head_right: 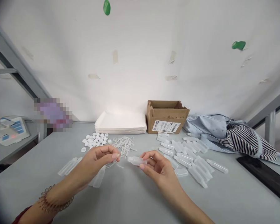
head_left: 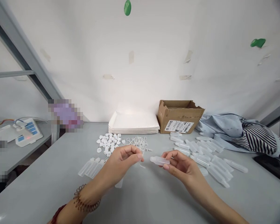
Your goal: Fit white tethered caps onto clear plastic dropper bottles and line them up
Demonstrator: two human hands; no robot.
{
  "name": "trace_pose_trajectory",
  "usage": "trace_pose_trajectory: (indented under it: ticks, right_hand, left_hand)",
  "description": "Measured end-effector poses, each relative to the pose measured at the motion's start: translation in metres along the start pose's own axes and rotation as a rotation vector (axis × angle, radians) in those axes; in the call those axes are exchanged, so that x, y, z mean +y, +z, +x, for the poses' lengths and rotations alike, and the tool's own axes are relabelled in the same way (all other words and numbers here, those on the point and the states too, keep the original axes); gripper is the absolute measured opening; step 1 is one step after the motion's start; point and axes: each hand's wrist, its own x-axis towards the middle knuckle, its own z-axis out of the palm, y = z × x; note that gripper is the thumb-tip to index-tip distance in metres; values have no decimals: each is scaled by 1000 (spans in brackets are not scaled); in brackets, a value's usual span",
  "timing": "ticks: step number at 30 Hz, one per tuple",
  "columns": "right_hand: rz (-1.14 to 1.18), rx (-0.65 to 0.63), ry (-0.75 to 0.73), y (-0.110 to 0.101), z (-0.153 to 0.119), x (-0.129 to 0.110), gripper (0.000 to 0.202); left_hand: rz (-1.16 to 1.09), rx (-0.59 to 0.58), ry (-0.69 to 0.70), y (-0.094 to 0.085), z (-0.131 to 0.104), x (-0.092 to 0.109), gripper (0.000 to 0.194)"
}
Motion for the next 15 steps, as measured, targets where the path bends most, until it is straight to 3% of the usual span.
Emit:
trace_pose_trajectory:
  ticks: [15]
  right_hand:
    - [228, -113, 116, 12, -7, -3, 19]
  left_hand:
    - [-118, 49, 28, 24, -3, -12, 21]
